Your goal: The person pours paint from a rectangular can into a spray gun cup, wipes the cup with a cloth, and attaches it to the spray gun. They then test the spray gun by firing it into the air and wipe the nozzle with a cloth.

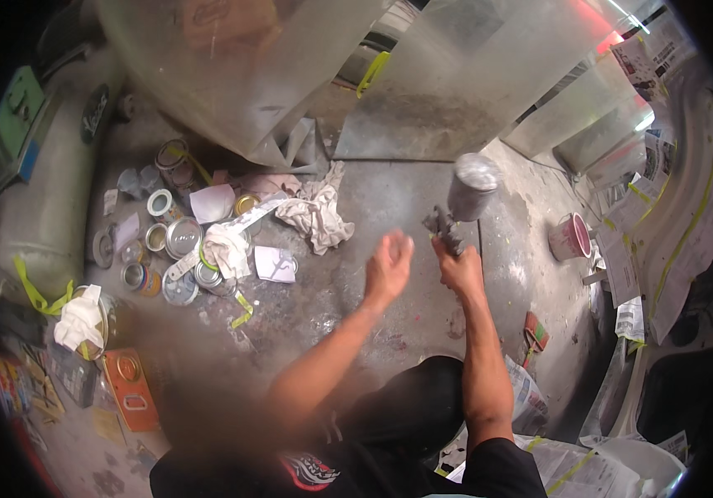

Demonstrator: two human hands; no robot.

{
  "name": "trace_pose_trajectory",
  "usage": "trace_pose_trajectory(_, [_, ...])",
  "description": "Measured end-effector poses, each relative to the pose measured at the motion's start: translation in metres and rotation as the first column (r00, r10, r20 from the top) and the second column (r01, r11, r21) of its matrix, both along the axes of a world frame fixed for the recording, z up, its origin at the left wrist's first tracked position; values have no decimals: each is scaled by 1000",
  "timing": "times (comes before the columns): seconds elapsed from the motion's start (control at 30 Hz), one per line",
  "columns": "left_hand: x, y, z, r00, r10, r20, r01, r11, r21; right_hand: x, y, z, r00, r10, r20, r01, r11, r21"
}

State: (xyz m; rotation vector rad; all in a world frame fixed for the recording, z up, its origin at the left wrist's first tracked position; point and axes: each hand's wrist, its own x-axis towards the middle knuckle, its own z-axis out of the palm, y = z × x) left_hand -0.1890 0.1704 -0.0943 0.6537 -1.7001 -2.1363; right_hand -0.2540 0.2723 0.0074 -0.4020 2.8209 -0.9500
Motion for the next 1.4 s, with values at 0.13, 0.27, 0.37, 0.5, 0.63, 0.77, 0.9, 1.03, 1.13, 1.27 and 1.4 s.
trace_pose_trajectory(0.13, [16,-79,64,921,-51,-386,-163,850,-501,24,10,-7,953,302,-32,-281,915,291])
trace_pose_trajectory(0.27, [32,-111,76,941,-310,-137,132,709,-692,34,4,-20,887,462,9,-412,781,470])
trace_pose_trajectory(0.37, [48,-117,73,945,-323,-60,193,695,-693,40,-5,-18,891,450,54,-414,759,502])
trace_pose_trajectory(0.5, [50,-120,70,943,-296,-151,123,734,-668,42,-14,-9,900,404,162,-430,769,474])
trace_pose_trajectory(0.63, [49,-125,72,929,-306,-207,130,795,-593,35,-11,-28,886,464,-13,-388,755,528])
trace_pose_trajectory(0.77, [46,-109,75,961,-177,-211,-6,752,-659,27,-11,-41,883,454,-119,-324,771,548])
trace_pose_trajectory(0.9, [41,-107,81,937,230,-265,-341,773,-535,25,-18,-40,929,357,-96,-266,827,495])
trace_pose_trajectory(1.03, [42,-161,49,914,-226,-337,199,974,-112,21,0,-43,918,357,-173,-300,909,288])
trace_pose_trajectory(1.13, [38,-164,15,742,-164,-650,525,745,412,19,7,-45,884,434,-173,-395,892,218])
trace_pose_trajectory(1.27, [27,-136,-74,837,-72,-542,483,561,672,28,4,-36,802,528,-279,-506,849,154])
trace_pose_trajectory(1.4, [37,-105,-142,892,-44,-451,448,234,863,25,4,-35,832,512,-216,-496,859,126])
